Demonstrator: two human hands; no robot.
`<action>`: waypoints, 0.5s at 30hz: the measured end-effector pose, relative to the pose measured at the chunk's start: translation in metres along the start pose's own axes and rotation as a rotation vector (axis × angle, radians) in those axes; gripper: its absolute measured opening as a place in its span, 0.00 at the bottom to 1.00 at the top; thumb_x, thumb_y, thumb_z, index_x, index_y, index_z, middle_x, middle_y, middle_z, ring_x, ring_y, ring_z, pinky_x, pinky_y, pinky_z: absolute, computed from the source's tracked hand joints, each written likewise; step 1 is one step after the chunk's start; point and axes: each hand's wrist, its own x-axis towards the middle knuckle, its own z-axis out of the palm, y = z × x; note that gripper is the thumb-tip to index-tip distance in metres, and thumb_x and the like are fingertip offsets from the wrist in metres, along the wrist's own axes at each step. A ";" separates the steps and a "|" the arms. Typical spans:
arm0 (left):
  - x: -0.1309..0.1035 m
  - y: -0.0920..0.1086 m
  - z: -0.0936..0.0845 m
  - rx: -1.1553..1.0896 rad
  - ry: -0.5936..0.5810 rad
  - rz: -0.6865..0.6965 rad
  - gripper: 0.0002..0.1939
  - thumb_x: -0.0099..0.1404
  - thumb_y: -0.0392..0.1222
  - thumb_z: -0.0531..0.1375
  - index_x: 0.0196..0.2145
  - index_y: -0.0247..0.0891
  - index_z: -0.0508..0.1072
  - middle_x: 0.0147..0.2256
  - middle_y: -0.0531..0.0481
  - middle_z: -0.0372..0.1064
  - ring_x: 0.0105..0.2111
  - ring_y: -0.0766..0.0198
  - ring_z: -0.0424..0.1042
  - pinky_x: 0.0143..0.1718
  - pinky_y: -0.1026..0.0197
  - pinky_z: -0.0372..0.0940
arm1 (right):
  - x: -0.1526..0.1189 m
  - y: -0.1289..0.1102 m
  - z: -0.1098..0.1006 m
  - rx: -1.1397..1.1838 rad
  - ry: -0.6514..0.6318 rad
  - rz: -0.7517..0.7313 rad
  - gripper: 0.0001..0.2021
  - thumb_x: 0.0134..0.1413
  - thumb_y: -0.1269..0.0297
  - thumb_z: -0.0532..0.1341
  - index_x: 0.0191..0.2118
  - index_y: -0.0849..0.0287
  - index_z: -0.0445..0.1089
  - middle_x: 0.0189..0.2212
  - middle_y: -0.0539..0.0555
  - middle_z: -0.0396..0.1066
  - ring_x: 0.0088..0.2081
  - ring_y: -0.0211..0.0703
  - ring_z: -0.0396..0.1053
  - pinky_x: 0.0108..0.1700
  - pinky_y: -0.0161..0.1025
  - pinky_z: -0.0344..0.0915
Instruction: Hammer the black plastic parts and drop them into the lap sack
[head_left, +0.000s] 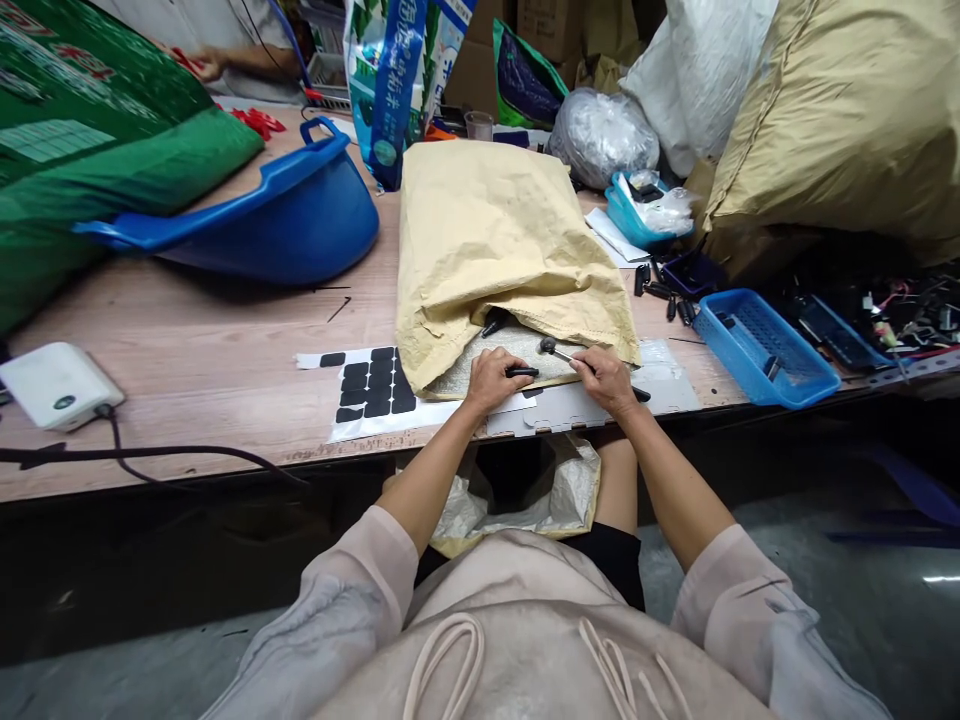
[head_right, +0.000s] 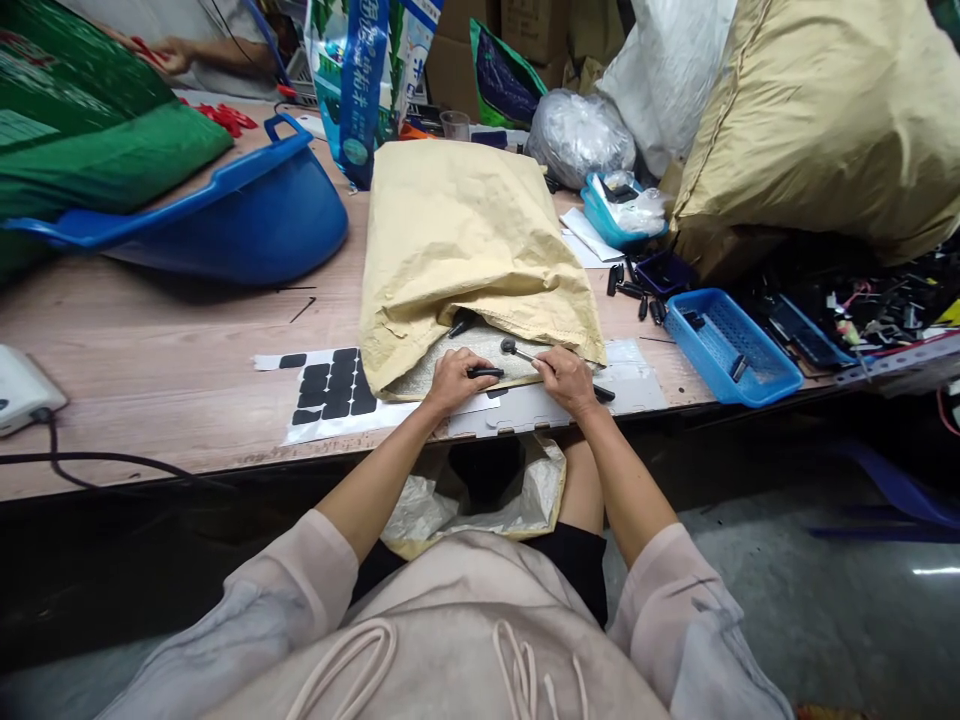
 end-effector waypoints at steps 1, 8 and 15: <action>0.000 0.000 0.000 0.000 0.004 -0.003 0.10 0.63 0.46 0.71 0.43 0.49 0.86 0.43 0.50 0.77 0.50 0.51 0.68 0.56 0.48 0.60 | -0.002 -0.004 -0.001 0.012 -0.009 -0.011 0.13 0.72 0.57 0.58 0.43 0.53 0.80 0.38 0.55 0.78 0.42 0.47 0.75 0.46 0.41 0.68; 0.002 0.001 0.001 0.004 0.007 -0.013 0.09 0.63 0.47 0.72 0.42 0.49 0.86 0.42 0.49 0.77 0.49 0.51 0.69 0.54 0.49 0.60 | -0.013 -0.020 0.004 0.004 -0.049 -0.001 0.12 0.71 0.59 0.59 0.41 0.52 0.80 0.36 0.54 0.78 0.41 0.47 0.75 0.43 0.40 0.67; 0.002 0.000 0.003 -0.009 0.012 -0.011 0.09 0.62 0.47 0.72 0.42 0.49 0.86 0.43 0.50 0.77 0.50 0.51 0.68 0.55 0.50 0.60 | 0.000 -0.034 -0.002 0.014 -0.027 -0.021 0.14 0.72 0.57 0.57 0.42 0.52 0.81 0.37 0.55 0.78 0.41 0.46 0.75 0.43 0.39 0.67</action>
